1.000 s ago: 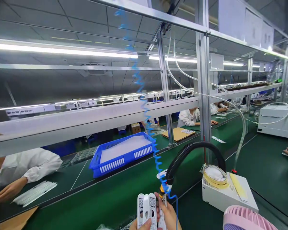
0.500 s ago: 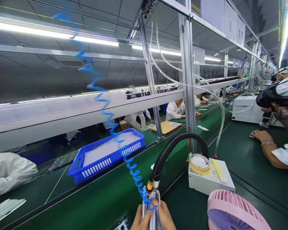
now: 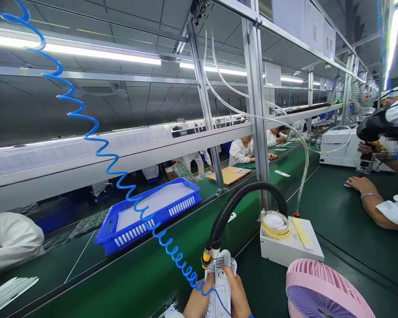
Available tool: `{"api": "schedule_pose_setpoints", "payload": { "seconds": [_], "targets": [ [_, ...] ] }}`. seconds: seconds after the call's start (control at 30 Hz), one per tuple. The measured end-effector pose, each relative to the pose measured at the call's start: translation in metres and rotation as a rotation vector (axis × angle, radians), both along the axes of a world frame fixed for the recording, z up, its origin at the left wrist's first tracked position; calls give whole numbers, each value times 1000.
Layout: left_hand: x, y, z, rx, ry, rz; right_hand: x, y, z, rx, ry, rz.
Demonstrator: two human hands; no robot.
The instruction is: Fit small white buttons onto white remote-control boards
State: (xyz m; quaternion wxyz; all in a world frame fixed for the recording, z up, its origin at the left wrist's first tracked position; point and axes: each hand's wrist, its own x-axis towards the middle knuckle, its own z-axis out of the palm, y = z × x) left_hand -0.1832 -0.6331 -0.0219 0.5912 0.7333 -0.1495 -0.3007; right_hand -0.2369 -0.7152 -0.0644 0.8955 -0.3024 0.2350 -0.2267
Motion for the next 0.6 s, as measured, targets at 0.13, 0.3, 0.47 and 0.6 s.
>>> {"api": "schedule_pose_setpoints", "payload": {
  "seconds": [0.13,0.3,0.47,0.6],
  "targets": [
    [-12,15,-3,-115,-19,25,-2,14,17,32,14,80],
    [-41,50,5,-383,50,68,-15,41,37,-23,-24,244],
    [-77,96,20,-464,90,220,-49,78,63,-291,127,332],
    [-117,144,36,-495,76,392,-85,130,89,-657,73,347]
  ]
}}
